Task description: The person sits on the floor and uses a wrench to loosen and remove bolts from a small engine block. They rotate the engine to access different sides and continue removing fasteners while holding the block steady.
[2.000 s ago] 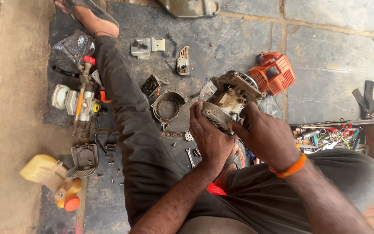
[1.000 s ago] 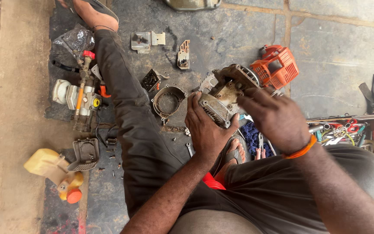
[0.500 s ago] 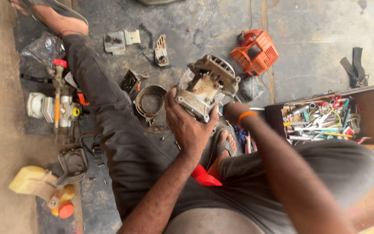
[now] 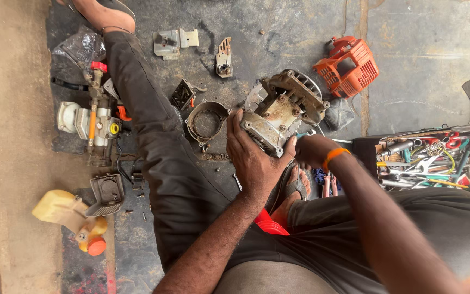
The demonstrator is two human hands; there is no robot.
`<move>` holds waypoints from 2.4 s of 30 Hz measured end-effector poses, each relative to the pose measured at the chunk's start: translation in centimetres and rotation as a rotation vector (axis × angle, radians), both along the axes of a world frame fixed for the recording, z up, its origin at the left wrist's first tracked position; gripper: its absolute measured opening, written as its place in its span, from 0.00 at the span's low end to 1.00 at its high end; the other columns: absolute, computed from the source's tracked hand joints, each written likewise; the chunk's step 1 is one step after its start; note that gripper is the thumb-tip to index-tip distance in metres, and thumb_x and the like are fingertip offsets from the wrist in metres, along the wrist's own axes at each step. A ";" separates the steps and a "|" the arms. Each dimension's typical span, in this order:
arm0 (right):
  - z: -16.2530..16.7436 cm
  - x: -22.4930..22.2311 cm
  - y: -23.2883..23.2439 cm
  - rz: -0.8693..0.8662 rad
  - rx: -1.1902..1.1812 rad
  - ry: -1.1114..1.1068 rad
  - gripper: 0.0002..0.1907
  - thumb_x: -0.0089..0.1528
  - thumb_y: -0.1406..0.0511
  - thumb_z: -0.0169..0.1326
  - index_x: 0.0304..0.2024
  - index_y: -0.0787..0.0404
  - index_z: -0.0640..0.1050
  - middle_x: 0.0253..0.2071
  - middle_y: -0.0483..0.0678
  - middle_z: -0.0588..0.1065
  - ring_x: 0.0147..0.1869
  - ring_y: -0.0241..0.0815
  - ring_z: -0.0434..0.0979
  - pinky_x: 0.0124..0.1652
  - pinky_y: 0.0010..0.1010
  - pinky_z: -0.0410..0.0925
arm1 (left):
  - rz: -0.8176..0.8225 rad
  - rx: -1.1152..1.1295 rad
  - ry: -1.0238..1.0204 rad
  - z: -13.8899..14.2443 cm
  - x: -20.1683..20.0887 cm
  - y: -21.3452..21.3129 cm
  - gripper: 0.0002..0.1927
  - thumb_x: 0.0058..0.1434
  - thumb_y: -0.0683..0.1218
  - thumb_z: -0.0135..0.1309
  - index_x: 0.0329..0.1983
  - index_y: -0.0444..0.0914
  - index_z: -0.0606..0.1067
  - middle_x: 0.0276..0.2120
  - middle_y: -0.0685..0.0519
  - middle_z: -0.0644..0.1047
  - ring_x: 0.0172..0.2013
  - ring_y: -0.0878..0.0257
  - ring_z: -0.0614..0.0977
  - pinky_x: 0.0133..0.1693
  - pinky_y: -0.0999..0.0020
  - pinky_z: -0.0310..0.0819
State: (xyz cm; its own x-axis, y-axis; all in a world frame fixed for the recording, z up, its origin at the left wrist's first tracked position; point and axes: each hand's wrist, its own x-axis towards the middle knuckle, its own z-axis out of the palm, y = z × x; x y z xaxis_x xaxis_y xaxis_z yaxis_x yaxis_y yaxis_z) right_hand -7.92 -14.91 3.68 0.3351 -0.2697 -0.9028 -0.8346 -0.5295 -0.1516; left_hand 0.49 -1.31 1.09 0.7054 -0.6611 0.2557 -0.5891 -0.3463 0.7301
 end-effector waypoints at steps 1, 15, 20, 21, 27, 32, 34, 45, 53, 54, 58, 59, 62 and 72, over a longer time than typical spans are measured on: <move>1.6 0.0 0.6 0.102 -0.096 -0.026 0.13 0.67 0.60 0.51 0.45 0.58 0.84 0.42 0.51 0.85 0.45 0.48 0.87 0.46 0.42 0.78 | 0.003 0.006 -0.003 -0.2 0.0 0.0 0.60 0.56 0.68 0.65 0.76 0.30 0.49 0.70 0.33 0.58 0.72 0.38 0.63 0.70 0.38 0.60; 14.2 -1.4 2.9 -0.202 -0.440 -1.146 0.12 0.64 0.66 0.57 0.50 0.61 0.79 0.44 0.54 0.81 0.44 0.49 0.84 0.41 0.35 0.76 | 0.001 -0.010 0.032 0.7 0.0 0.7 0.60 0.56 0.70 0.64 0.76 0.31 0.49 0.70 0.32 0.58 0.72 0.37 0.62 0.70 0.37 0.60; 11.4 -1.4 3.9 -0.292 -0.481 -0.964 0.10 0.63 0.65 0.60 0.46 0.62 0.80 0.38 0.53 0.83 0.42 0.47 0.87 0.40 0.37 0.76 | 0.008 -0.013 0.032 0.6 -0.2 1.1 0.63 0.56 0.71 0.65 0.77 0.30 0.48 0.70 0.33 0.56 0.73 0.39 0.61 0.71 0.39 0.60; 11.0 -1.4 4.0 -0.286 -0.496 -0.957 0.10 0.64 0.65 0.60 0.45 0.62 0.80 0.38 0.53 0.83 0.42 0.48 0.87 0.40 0.38 0.76 | 0.016 -0.016 0.027 0.4 -0.3 1.1 0.64 0.55 0.71 0.66 0.77 0.30 0.48 0.70 0.34 0.56 0.74 0.39 0.61 0.71 0.40 0.60; 9.6 -0.8 4.4 -0.242 -0.561 -0.965 0.09 0.64 0.65 0.60 0.43 0.64 0.79 0.37 0.54 0.82 0.41 0.50 0.85 0.38 0.40 0.74 | 0.091 -0.092 0.011 -0.7 -1.3 0.5 0.74 0.45 0.77 0.66 0.77 0.27 0.44 0.71 0.32 0.53 0.75 0.38 0.57 0.72 0.39 0.59; 9.4 -0.5 4.5 -0.203 -0.577 -0.951 0.08 0.64 0.65 0.60 0.42 0.63 0.79 0.36 0.53 0.81 0.39 0.49 0.85 0.37 0.40 0.74 | 0.081 -0.023 0.013 -1.4 -1.2 0.5 0.74 0.47 0.80 0.61 0.77 0.26 0.44 0.71 0.31 0.53 0.74 0.40 0.58 0.71 0.42 0.59; 9.3 -0.1 4.7 -0.079 -0.693 -0.938 0.07 0.63 0.65 0.60 0.41 0.62 0.78 0.35 0.52 0.81 0.36 0.49 0.84 0.36 0.40 0.74 | 0.084 -0.022 0.005 -1.4 -1.2 0.6 0.74 0.48 0.81 0.59 0.77 0.26 0.44 0.71 0.31 0.54 0.74 0.40 0.59 0.72 0.43 0.59; 9.2 2.3 6.1 -0.114 -0.791 -0.682 0.11 0.66 0.59 0.57 0.38 0.60 0.76 0.29 0.55 0.80 0.32 0.57 0.82 0.32 0.47 0.72 | 0.073 -0.038 -0.005 -0.6 -1.0 0.7 0.66 0.56 0.67 0.68 0.77 0.25 0.43 0.71 0.29 0.55 0.73 0.38 0.60 0.71 0.41 0.57; 10.9 1.0 6.4 -0.133 -0.696 -0.685 0.22 0.62 0.54 0.61 0.45 0.65 0.72 0.34 0.55 0.81 0.34 0.56 0.83 0.30 0.47 0.73 | 0.068 -0.011 0.014 -0.5 -0.8 0.7 0.65 0.55 0.70 0.65 0.76 0.26 0.44 0.70 0.29 0.56 0.72 0.38 0.61 0.71 0.40 0.57; 11.1 0.7 6.5 -0.134 -0.684 -0.727 0.20 0.62 0.55 0.61 0.44 0.64 0.73 0.36 0.54 0.81 0.34 0.55 0.83 0.31 0.47 0.73 | 0.074 -0.007 0.006 -0.5 -0.8 0.6 0.64 0.57 0.70 0.63 0.77 0.27 0.45 0.70 0.30 0.56 0.73 0.39 0.61 0.72 0.40 0.58; 11.6 -0.3 6.6 -0.082 -0.673 -0.714 0.15 0.62 0.57 0.60 0.42 0.60 0.76 0.40 0.51 0.79 0.36 0.55 0.82 0.33 0.46 0.73 | 0.078 -0.018 -0.011 -0.7 -0.8 0.4 0.65 0.55 0.74 0.60 0.76 0.27 0.46 0.68 0.31 0.57 0.71 0.39 0.62 0.69 0.39 0.60; 11.5 -0.4 6.5 -0.054 -0.681 -0.669 0.13 0.63 0.57 0.60 0.42 0.59 0.77 0.41 0.51 0.78 0.36 0.55 0.82 0.34 0.46 0.72 | 0.072 -0.010 -0.019 -0.8 -0.7 0.3 0.65 0.54 0.75 0.60 0.75 0.27 0.46 0.68 0.30 0.57 0.71 0.38 0.62 0.69 0.39 0.60; 11.4 -0.7 4.6 0.160 -0.754 -0.842 0.13 0.61 0.63 0.59 0.48 0.57 0.80 0.46 0.51 0.77 0.42 0.53 0.80 0.38 0.45 0.72 | 0.056 -0.005 -0.014 -0.8 -0.7 0.4 0.63 0.56 0.74 0.59 0.76 0.27 0.47 0.69 0.31 0.57 0.72 0.39 0.62 0.69 0.39 0.62; 11.0 -1.2 2.9 0.364 -0.866 -0.983 0.15 0.56 0.70 0.58 0.46 0.54 0.83 0.47 0.44 0.79 0.51 0.47 0.79 0.45 0.41 0.73 | -0.004 -0.018 -0.009 0.1 0.1 0.8 0.60 0.57 0.70 0.62 0.76 0.29 0.48 0.69 0.32 0.57 0.72 0.39 0.61 0.70 0.38 0.60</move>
State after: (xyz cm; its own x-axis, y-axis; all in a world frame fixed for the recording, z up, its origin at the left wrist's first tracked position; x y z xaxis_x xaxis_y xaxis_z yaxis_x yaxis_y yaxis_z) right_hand -9.10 -11.99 14.65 0.9101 -0.3820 0.1607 -0.3687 -0.9234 -0.1070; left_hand 0.54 -0.53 1.18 0.7007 -0.6587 0.2742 -0.5969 -0.3307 0.7310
